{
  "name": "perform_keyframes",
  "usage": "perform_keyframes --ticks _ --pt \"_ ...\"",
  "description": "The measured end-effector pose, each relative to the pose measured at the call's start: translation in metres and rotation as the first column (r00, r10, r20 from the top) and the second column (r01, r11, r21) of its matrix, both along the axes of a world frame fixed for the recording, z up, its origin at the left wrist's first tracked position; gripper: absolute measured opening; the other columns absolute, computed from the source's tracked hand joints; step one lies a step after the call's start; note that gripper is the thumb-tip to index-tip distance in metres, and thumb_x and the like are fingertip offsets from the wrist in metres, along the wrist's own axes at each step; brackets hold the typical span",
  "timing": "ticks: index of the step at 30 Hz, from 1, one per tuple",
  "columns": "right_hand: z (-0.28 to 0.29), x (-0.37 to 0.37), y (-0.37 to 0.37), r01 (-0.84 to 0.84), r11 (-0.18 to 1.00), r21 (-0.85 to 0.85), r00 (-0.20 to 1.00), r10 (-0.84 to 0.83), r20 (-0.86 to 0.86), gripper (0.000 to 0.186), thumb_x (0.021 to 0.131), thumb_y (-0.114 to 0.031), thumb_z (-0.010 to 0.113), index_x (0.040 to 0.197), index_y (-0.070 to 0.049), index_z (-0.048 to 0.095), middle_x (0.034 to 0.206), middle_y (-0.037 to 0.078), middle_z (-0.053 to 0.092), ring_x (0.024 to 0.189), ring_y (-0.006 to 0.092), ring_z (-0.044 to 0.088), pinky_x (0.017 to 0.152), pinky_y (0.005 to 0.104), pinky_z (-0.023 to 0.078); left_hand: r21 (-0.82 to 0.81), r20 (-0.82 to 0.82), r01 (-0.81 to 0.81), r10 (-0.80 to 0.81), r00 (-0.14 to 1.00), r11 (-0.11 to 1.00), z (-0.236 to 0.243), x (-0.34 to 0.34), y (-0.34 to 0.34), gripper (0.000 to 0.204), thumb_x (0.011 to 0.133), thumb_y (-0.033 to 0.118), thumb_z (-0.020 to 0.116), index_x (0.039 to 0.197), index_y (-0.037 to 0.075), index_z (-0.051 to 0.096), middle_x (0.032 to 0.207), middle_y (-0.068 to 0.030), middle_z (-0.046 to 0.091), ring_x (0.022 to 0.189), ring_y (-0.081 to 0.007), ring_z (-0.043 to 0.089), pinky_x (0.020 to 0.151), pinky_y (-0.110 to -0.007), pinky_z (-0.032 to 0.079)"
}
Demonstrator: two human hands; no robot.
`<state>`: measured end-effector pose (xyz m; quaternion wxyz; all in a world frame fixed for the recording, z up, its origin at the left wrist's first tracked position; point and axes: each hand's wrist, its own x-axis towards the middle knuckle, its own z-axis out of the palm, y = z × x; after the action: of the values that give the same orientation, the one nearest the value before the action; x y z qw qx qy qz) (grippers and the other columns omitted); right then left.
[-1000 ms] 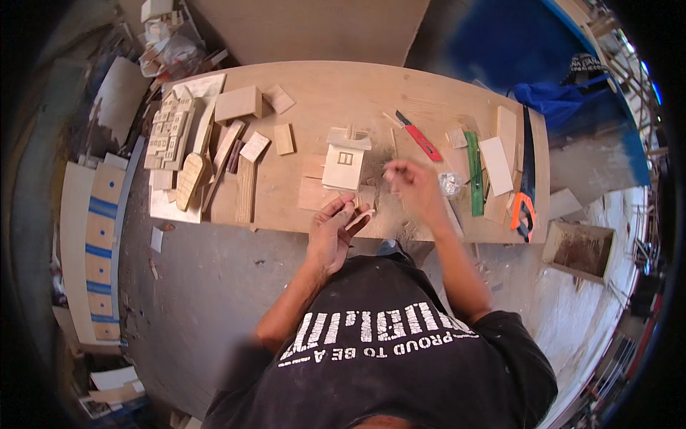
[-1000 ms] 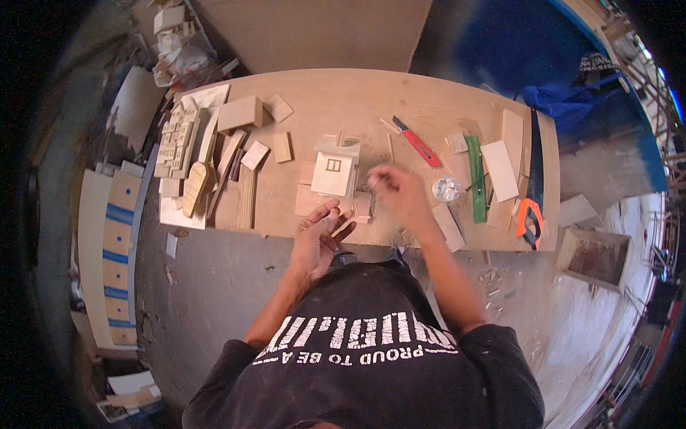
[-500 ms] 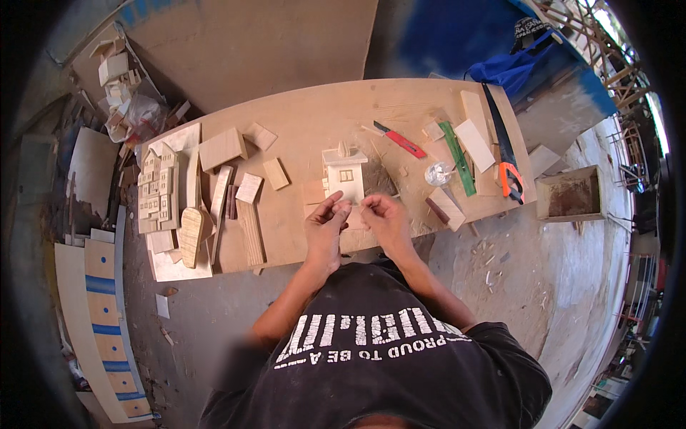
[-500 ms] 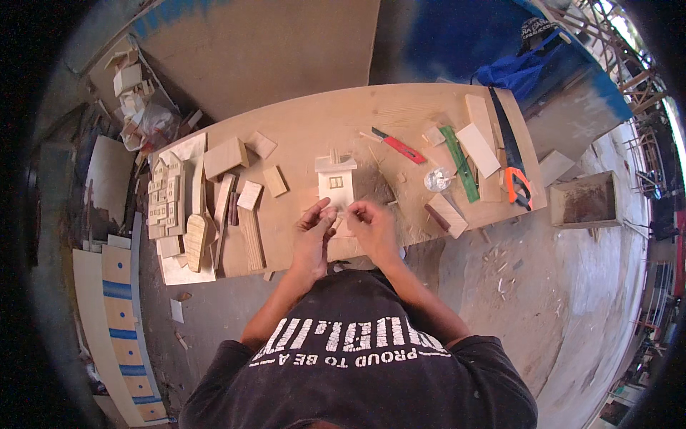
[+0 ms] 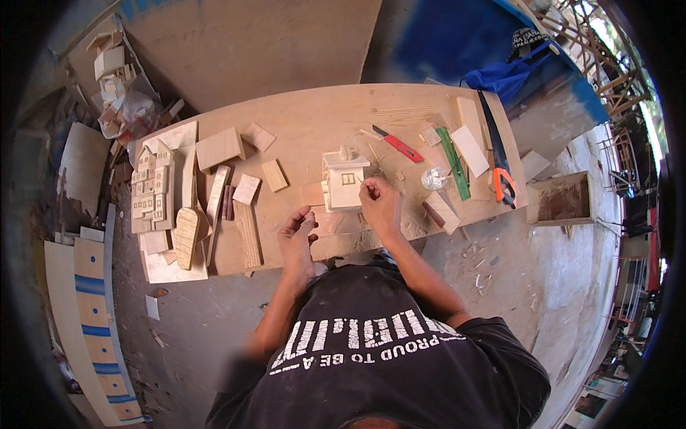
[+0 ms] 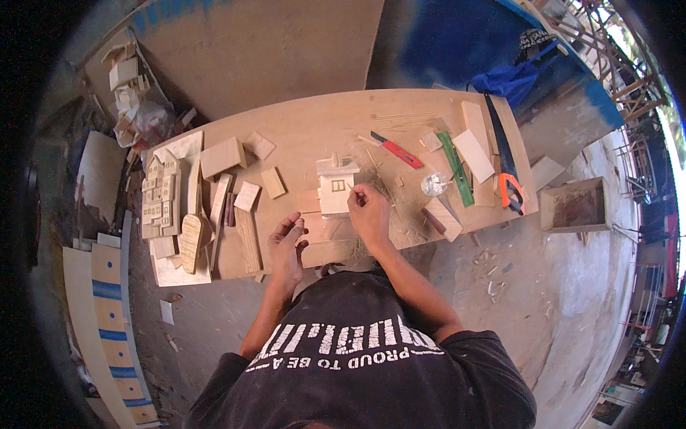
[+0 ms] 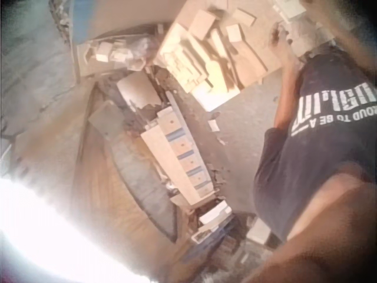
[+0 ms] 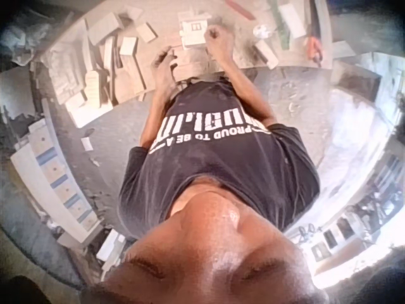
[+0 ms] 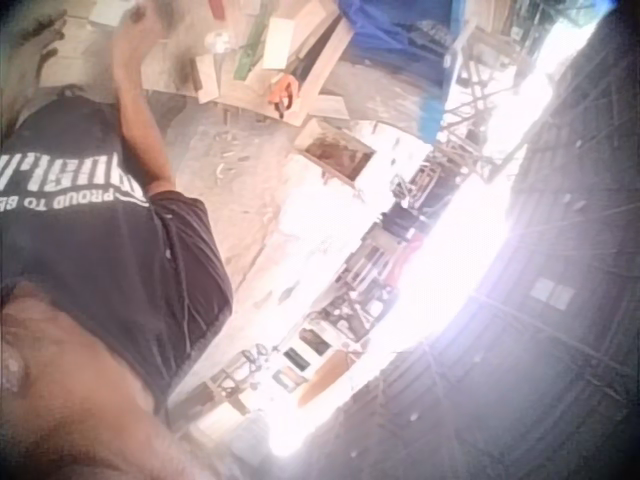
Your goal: The person constructs a small wooden house model by applying adhesive to small wood pieces and attaching them to the model, using a utility knife to trim materials.
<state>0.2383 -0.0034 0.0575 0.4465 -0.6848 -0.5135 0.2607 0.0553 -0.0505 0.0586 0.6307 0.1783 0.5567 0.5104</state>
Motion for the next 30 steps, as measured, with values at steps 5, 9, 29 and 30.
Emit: perform_keyframes --ticks 5,9,29,30 --pt "-0.004 0.014 -0.007 -0.043 0.999 -0.024 0.994 0.04 -0.104 0.012 0.085 -0.004 0.067 0.095 0.002 0.07 0.076 0.011 0.067 0.062 0.0155 0.063 0.059 0.0299 0.049 0.002 0.017 -0.011 0.011 1.0 1.0 -0.005 -0.007 -0.002 0.026 0.09 0.015 0.07 0.114 0.008 0.066 0.095 0.0023 0.064 0.085 -0.0092 0.058 0.069 -0.026 0.043" --pt "-0.003 0.029 -0.001 -0.183 0.977 0.113 0.98 0.191 -0.058 0.016 0.088 -0.005 0.066 0.101 0.002 0.071 0.091 0.011 0.067 0.07 0.0162 0.064 0.063 0.0303 0.05 0.003 0.013 -0.024 0.024 1.0 1.0 -0.007 -0.012 -0.005 0.024 0.09 0.015 0.07 0.113 0.008 0.066 0.097 0.0025 0.064 0.085 -0.0091 0.058 0.07 -0.026 0.044" --pt "-0.023 0.033 0.017 -0.323 0.937 0.137 0.937 0.337 -0.097 0.019 0.089 -0.007 0.068 0.105 0.004 0.071 0.093 0.007 0.064 0.076 0.012 0.063 0.064 0.0253 0.049 0.009 -0.004 -0.063 0.063 0.998 0.998 -0.011 -0.023 -0.013 0.024 0.089 0.015 0.071 0.111 0.007 0.066 0.098 0.0019 0.064 0.085 -0.0089 0.058 0.068 -0.025 0.043" --pt "-0.023 0.033 0.018 -0.323 0.938 0.122 0.936 0.336 -0.103 0.019 0.09 -0.007 0.068 0.106 0.003 0.071 0.092 0.007 0.064 0.075 0.0118 0.061 0.064 0.0245 0.048 0.01 0.0 -0.059 0.059 0.998 0.998 -0.011 -0.023 -0.013 0.024 0.089 0.015 0.07 0.112 0.007 0.065 0.099 0.0018 0.064 0.086 -0.009 0.057 0.067 -0.025 0.043"
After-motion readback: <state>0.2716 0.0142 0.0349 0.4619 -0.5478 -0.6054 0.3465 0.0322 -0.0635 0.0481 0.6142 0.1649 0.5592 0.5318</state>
